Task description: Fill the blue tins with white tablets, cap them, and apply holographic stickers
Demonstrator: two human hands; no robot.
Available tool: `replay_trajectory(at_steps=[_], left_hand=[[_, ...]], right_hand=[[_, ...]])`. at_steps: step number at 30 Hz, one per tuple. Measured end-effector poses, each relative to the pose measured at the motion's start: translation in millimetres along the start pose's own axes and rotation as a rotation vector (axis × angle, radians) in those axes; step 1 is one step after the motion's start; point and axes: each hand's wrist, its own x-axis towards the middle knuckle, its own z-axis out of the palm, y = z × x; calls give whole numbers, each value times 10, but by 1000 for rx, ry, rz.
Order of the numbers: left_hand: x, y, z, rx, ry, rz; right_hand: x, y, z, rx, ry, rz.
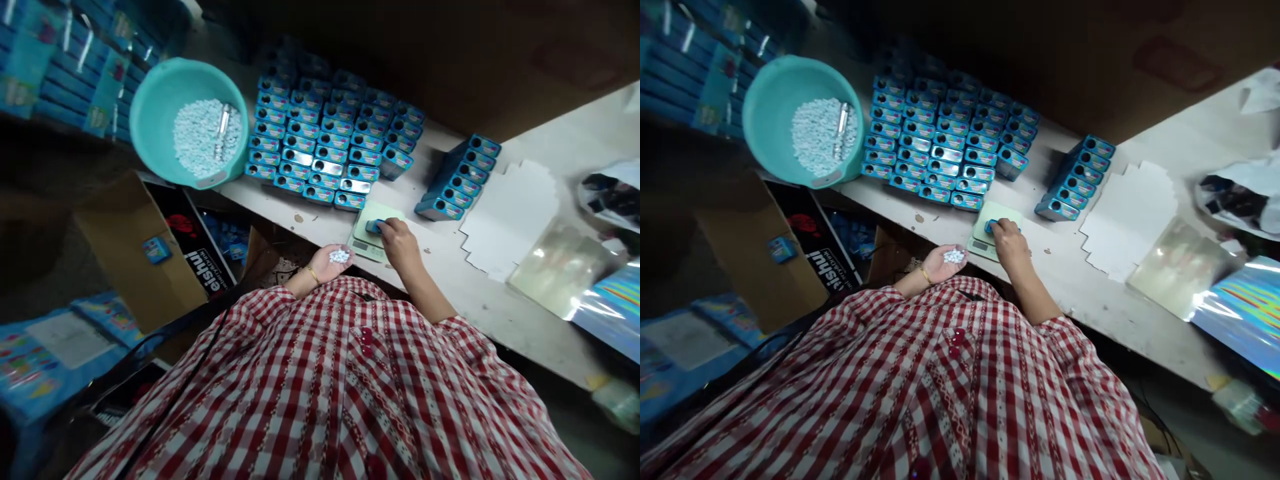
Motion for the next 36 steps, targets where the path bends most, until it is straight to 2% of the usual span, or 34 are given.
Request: replay_trajectory(at_steps=[7,10,13,17,21,24,28,31,36], left_hand=[[-19,-48,-93,126,-122,-49],[-26,-48,-138,174,-154,-121],[-44,-55,-157,208,-171,-182],[-79,-68,-155,222,-163,-169],[-100,-74,-142,234,-149,-154],[-97,-79,-128,256,-157,-158],[-55,-117,-98,259,-128,-178],[-8,-170,-69,202,-86,-191],[50,-224,-25,110,-63,-239]], right_hand=[[-105,-9,-134,207,180,41],[-187,29,-212,229,273,89],[-295,77,-277,216,352,155],[-442,136,-331,247,459,241],[-561,107,-324,329,475,310],[-641,-58,-252,451,373,224],[-715,-394,-92,533,85,-67],[-693,-575,-15,414,-58,-213],[-546,-687,-68,44,-293,-309]])
